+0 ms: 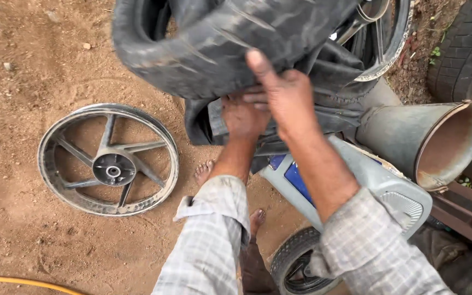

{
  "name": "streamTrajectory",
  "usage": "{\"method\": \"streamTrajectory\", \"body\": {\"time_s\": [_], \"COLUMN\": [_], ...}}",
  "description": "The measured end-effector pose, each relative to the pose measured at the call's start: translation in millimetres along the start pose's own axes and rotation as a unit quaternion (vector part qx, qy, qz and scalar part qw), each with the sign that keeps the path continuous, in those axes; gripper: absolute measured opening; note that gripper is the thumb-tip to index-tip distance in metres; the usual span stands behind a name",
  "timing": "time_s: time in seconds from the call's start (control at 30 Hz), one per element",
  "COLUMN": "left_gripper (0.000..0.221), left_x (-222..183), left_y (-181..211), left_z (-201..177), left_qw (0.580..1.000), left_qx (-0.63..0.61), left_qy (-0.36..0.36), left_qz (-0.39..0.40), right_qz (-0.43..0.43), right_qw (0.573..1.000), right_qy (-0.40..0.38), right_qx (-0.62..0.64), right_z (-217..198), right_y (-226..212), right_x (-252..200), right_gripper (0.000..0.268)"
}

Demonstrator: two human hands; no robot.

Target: Repairing a punctured motorcycle tire by inserting an inner tube and remounting the tire on the rim.

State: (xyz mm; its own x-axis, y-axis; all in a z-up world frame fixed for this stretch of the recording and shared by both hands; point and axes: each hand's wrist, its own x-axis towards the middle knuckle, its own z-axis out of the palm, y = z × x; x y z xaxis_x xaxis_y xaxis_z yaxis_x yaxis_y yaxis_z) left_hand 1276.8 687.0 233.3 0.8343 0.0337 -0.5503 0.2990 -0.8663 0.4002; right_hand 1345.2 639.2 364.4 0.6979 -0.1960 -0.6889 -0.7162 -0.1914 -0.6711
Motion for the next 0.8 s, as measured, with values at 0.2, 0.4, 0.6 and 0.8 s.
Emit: {"method": "streamTrajectory", "body": {"time_s": [0.2,0.4,0.6,0.8], "left_gripper": [0.059,0.052,0.036,0.046], "left_x": [50.7,-85.0,-301.9,-378.1], "left_y": [10.0,52.7,77.4,56.0], "left_z": [72.3,-91.7,-62.3,-33.9], "left_qw": [0.983,0.976,0.934,0.924], "left_qx": [0.048,-0.055,-0.214,-0.303], "left_qy": [0.008,-0.142,-0.178,-0.118], "left_qz": [0.174,0.154,0.225,0.202], "right_qz": [-0.045,-0.024,0.081,-0.258], "right_qw": [0.997,1.000,0.990,0.961], "right_qy": [-0.004,0.006,-0.049,-0.006], "right_qx": [-0.063,0.003,-0.101,-0.101], "right_z": [58.2,47.7,-7.2,-185.4], "right_y": [-12.5,-18.9,-16.7,15.2], "right_x": [-10.3,-12.8,-41.9,-181.3], "right_gripper": [0.072,0.086,0.083,0.034]}}
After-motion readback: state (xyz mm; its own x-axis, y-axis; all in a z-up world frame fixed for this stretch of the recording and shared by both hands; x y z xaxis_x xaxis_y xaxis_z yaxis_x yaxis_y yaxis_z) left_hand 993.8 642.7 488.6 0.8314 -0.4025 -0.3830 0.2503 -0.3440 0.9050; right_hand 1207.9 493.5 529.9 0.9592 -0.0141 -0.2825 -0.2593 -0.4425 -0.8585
